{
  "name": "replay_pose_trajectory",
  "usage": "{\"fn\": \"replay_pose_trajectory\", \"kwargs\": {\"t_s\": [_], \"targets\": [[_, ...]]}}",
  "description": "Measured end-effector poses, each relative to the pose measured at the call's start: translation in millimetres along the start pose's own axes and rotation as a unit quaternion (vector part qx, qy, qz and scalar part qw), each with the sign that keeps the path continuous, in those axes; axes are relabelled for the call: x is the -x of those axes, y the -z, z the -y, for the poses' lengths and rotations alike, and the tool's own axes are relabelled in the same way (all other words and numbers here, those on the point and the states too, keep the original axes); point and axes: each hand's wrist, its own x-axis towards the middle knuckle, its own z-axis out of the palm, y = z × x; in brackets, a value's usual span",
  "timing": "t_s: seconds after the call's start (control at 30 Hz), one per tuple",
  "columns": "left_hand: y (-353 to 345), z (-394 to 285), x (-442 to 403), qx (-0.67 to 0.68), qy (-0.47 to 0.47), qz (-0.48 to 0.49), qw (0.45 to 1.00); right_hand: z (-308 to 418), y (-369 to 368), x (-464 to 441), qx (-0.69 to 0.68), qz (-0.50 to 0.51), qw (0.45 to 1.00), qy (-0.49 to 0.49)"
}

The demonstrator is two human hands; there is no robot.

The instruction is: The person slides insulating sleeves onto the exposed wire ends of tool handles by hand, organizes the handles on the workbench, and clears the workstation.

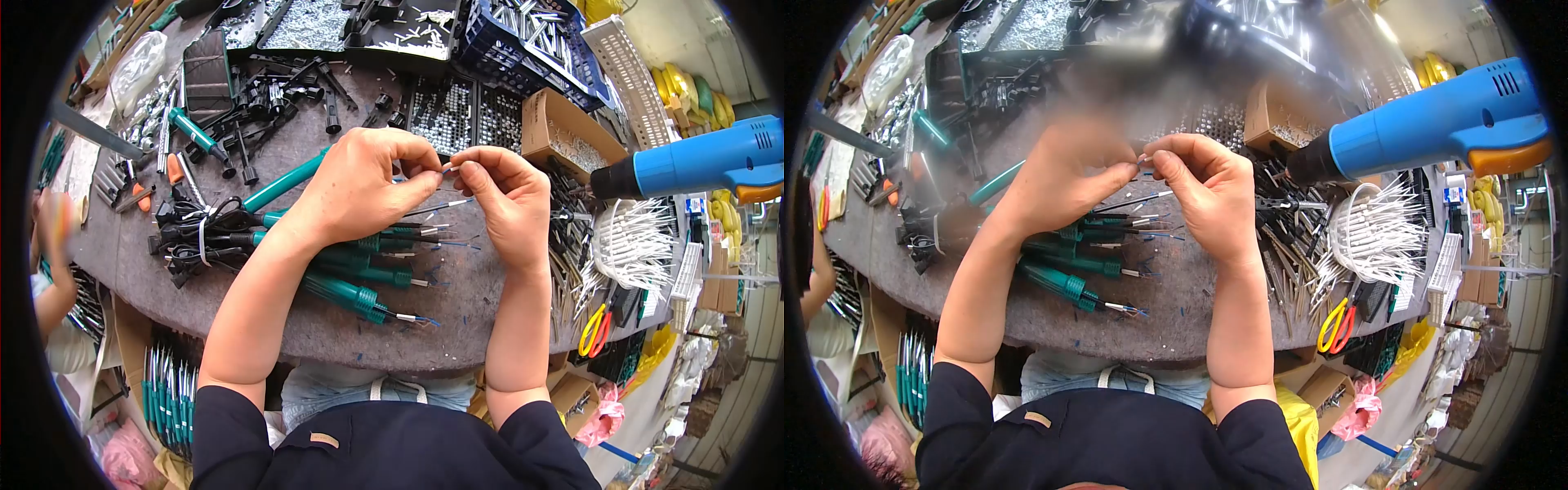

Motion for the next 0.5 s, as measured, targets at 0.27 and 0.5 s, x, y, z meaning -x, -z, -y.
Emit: {"fn": "replay_pose_trajectory", "kwargs": {"t_s": [0.27,0.5], "targets": [[-0.3,1.9,0.1,-0.001,-0.006,0.000,1.000,-0.4,-1.5,1.0,0.062,-0.010,0.998,0.025],[0.1,0.6,-1.4,-0.008,-0.007,-0.002,1.000,-3.5,-3.4,0.7,0.122,-0.013,0.992,0.040]]}}
